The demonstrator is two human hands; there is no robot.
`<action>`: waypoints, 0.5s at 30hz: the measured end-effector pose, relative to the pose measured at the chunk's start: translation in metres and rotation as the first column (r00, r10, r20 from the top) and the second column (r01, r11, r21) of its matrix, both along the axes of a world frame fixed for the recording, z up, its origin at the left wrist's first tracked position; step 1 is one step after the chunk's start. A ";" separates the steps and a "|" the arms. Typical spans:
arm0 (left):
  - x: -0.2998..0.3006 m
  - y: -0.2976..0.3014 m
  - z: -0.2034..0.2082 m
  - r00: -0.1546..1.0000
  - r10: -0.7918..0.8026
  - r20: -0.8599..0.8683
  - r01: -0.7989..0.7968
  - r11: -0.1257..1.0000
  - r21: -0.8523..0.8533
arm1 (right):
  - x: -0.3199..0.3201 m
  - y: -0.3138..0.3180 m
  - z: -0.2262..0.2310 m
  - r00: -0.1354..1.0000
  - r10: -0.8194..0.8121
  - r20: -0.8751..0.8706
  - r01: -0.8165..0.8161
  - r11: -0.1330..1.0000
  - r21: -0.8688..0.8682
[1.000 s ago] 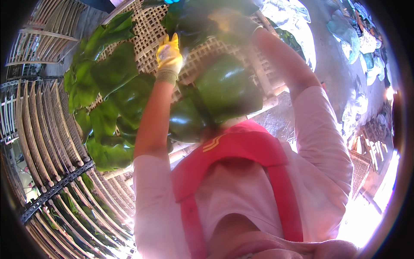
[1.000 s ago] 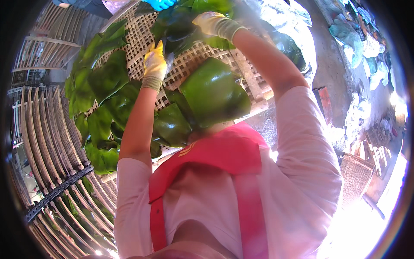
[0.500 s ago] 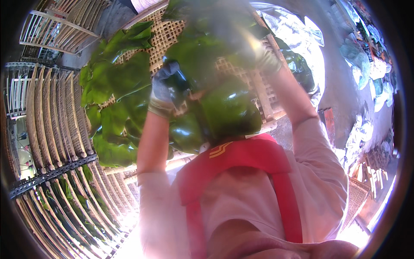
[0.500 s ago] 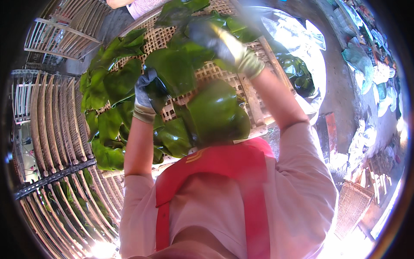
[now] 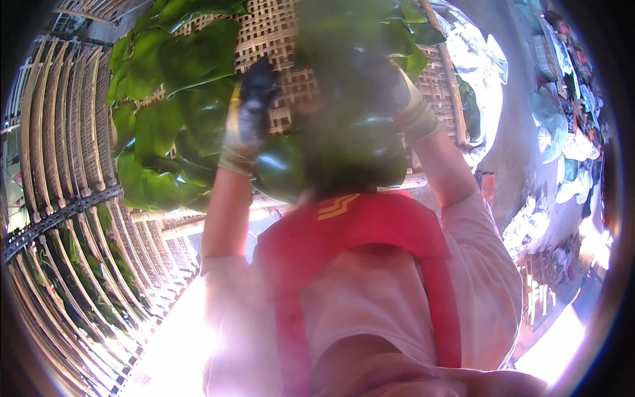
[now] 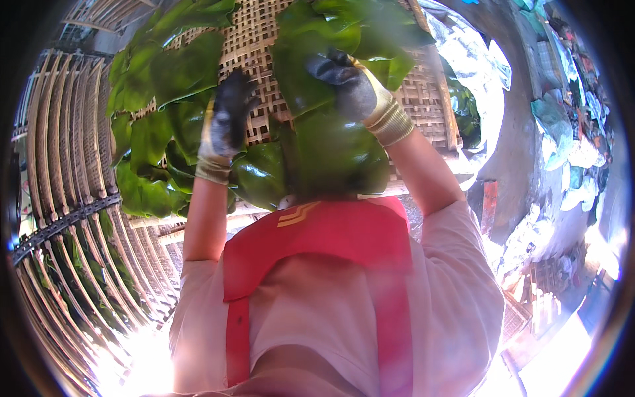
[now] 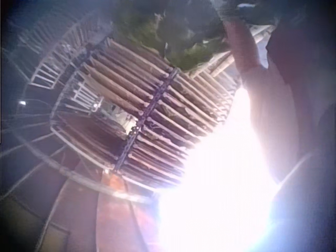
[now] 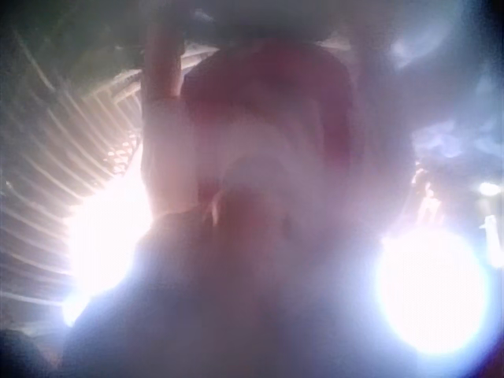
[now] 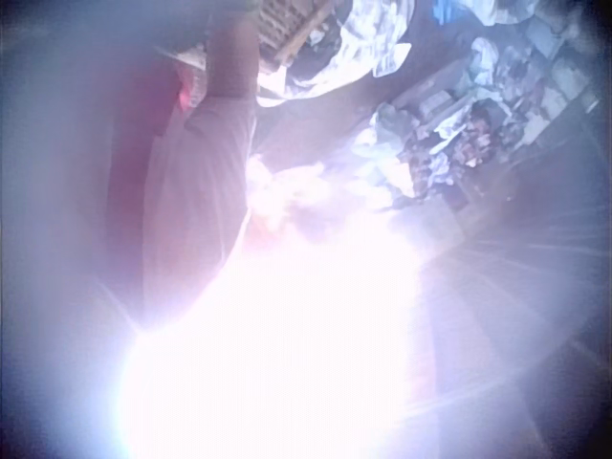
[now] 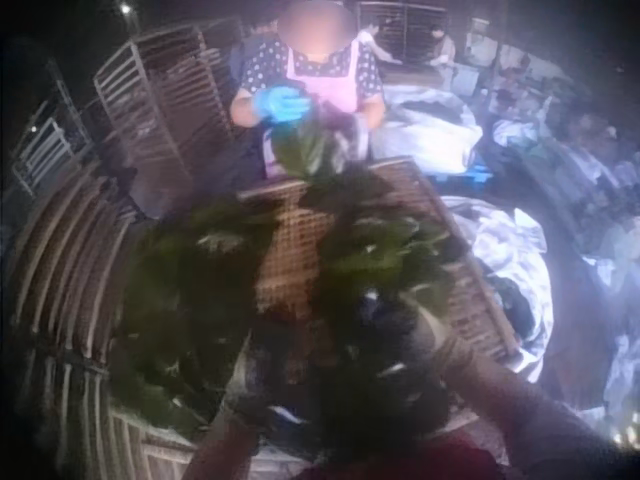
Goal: The person arranges green leaves on a wicker rack by hand, then takes leaves from a large white bag and places them on the rack.
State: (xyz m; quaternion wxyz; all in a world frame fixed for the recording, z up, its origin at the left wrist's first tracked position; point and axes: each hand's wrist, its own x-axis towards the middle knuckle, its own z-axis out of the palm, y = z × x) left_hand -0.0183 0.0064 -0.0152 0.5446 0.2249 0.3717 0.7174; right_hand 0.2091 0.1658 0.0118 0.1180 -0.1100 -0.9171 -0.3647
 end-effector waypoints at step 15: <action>0.016 0.001 0.022 0.918 -0.168 -0.360 -0.032 0.872 -0.489 | -0.009 0.007 -0.028 0.953 -0.295 -0.076 0.151 0.674 -0.723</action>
